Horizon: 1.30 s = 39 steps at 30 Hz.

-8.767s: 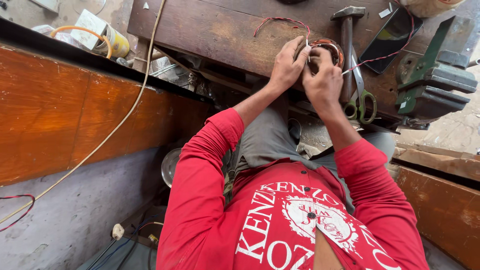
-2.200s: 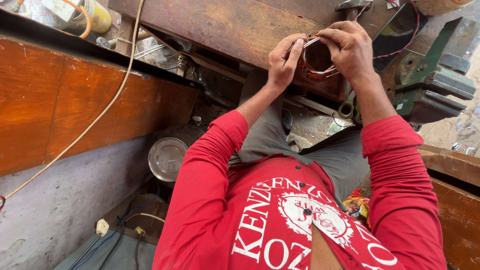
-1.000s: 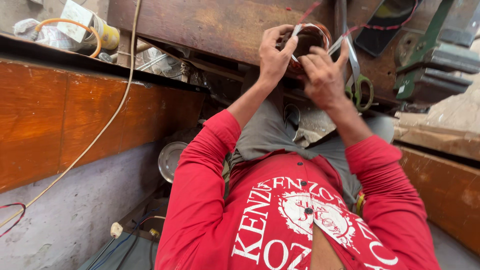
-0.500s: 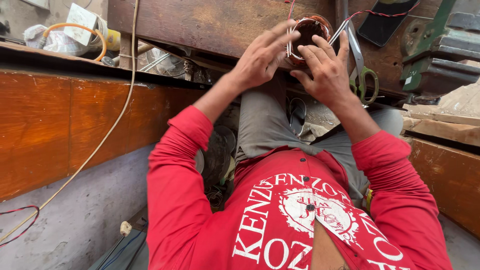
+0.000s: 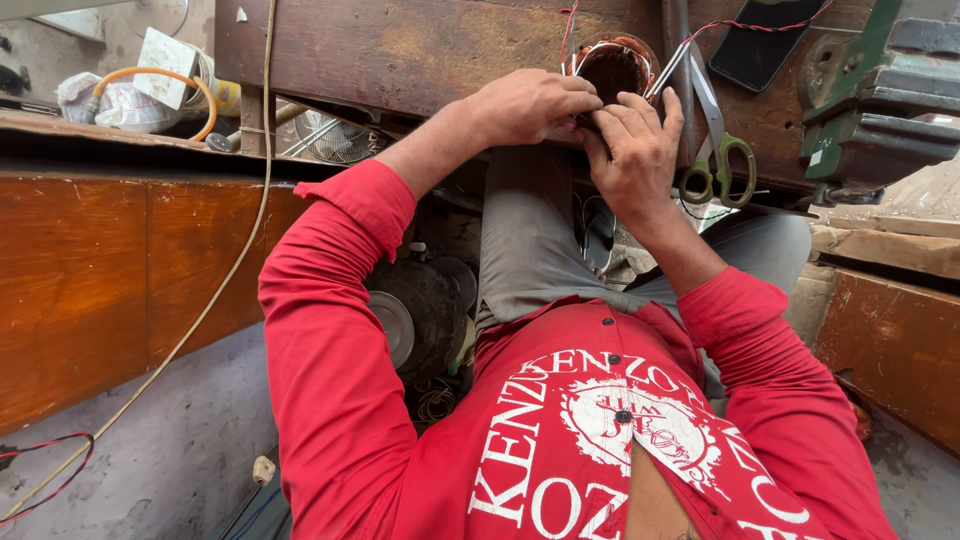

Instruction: The person strips insulation from copper wires using pliers and scissors, then twists and connects the wires to a copper coil on the workbench. The person cuts and prepares additional wire segments and attaches them to the coil.

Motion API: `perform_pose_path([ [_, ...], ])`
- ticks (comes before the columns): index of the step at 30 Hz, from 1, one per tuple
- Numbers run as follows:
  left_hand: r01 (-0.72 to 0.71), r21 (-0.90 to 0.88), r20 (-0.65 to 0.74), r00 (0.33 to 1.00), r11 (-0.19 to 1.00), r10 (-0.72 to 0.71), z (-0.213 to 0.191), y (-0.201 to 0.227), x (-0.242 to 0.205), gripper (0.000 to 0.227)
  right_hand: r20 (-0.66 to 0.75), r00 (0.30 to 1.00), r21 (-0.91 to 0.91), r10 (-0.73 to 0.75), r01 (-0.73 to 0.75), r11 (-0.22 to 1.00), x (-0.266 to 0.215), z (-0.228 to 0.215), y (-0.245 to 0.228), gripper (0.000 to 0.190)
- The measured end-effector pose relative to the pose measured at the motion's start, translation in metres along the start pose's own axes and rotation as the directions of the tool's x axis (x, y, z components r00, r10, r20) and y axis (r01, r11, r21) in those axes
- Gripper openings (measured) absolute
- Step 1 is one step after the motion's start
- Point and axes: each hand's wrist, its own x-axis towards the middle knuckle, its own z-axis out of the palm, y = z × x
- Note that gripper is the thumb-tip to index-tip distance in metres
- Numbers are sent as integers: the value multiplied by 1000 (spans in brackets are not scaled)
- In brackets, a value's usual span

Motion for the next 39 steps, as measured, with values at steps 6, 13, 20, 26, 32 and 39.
perform_pose_path([
  [6, -27, -78, 28, 999, 997, 29, -6, -6, 4, 31, -36, 997, 60, 69, -66, 996, 0, 1, -7, 15],
  [13, 56, -120, 77, 996, 991, -47, -10, -6, 14, 32, -73, 994, 87, 82, -76, 993, -2, 0, -9, 15],
  [20, 34, -139, 57, 998, 990, -26, -12, -8, 16, 24, -126, 985, 140, 117, -99, 985, -1, 5, -11, 11],
  [26, 0, -187, 19, 1000, 982, 4, -5, -20, 13, 22, -164, 973, 157, 161, -136, 978, -7, 16, -12, 9],
  [32, -37, -187, 1, 999, 982, 38, -5, -21, 15, 25, -212, 971, 112, 110, -87, 990, -2, 16, -13, 11],
  [39, 20, 35, -152, 988, 999, -15, -18, 19, 4, 41, -174, 980, -58, -95, 86, 995, -10, -14, -7, 33],
])
